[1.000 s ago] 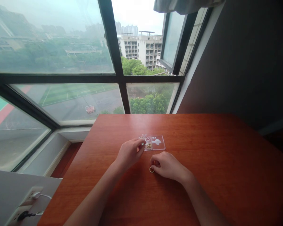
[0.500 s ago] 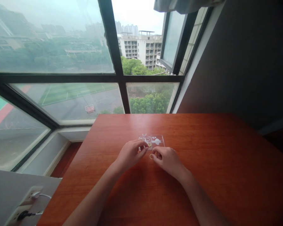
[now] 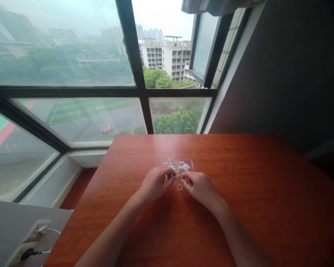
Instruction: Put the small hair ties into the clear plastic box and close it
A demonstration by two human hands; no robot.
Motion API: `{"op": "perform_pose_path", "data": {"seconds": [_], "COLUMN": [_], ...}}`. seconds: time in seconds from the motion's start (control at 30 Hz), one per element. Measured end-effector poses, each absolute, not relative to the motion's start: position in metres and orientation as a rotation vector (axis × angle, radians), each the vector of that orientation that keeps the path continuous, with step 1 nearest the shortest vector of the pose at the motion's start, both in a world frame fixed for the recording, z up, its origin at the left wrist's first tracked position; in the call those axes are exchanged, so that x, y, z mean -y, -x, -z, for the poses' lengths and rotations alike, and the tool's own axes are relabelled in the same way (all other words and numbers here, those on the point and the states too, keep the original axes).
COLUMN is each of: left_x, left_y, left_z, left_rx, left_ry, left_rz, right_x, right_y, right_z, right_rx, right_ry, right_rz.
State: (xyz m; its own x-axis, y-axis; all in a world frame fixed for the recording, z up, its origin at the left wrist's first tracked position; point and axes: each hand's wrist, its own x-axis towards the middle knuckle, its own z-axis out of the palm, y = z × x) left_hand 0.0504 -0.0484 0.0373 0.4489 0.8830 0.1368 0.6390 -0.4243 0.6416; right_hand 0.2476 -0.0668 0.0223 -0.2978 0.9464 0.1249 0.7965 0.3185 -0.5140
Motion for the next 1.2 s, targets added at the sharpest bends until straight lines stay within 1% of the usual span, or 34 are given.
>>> {"op": "perform_pose_path", "data": {"seconds": [0.13, 0.33, 0.63, 0.8, 0.87, 1.0, 1.2], "left_x": [0.048, 0.048, 0.052, 0.051, 0.05, 0.048, 0.045], "left_y": [-0.049, -0.05, -0.054, -0.056, -0.056, -0.055, -0.056], "left_z": [-0.036, -0.036, -0.037, -0.037, -0.037, -0.034, -0.027], "left_rx": [-1.308, -1.32, -1.241, -1.203, -1.244, -1.471, -1.575], "left_ry": [-2.247, -2.266, -2.179, -2.137, -2.164, -2.271, -2.356], "left_rz": [-0.621, -0.597, -0.574, -0.614, -0.648, -0.682, -0.591], "right_x": [0.069, 0.072, 0.069, 0.069, 0.069, 0.067, 0.066], "right_y": [-0.248, -0.24, -0.24, -0.241, -0.242, -0.244, -0.246], "right_z": [-0.024, -0.023, -0.022, -0.018, -0.018, -0.021, -0.022], "right_rx": [2.302, 2.369, 2.127, 2.083, 2.078, 2.07, 2.104], "right_ry": [1.557, 1.611, 1.49, 1.411, 1.416, 1.492, 1.553], "right_rz": [-0.593, -0.542, -0.45, -0.395, -0.384, -0.378, -0.39]}}
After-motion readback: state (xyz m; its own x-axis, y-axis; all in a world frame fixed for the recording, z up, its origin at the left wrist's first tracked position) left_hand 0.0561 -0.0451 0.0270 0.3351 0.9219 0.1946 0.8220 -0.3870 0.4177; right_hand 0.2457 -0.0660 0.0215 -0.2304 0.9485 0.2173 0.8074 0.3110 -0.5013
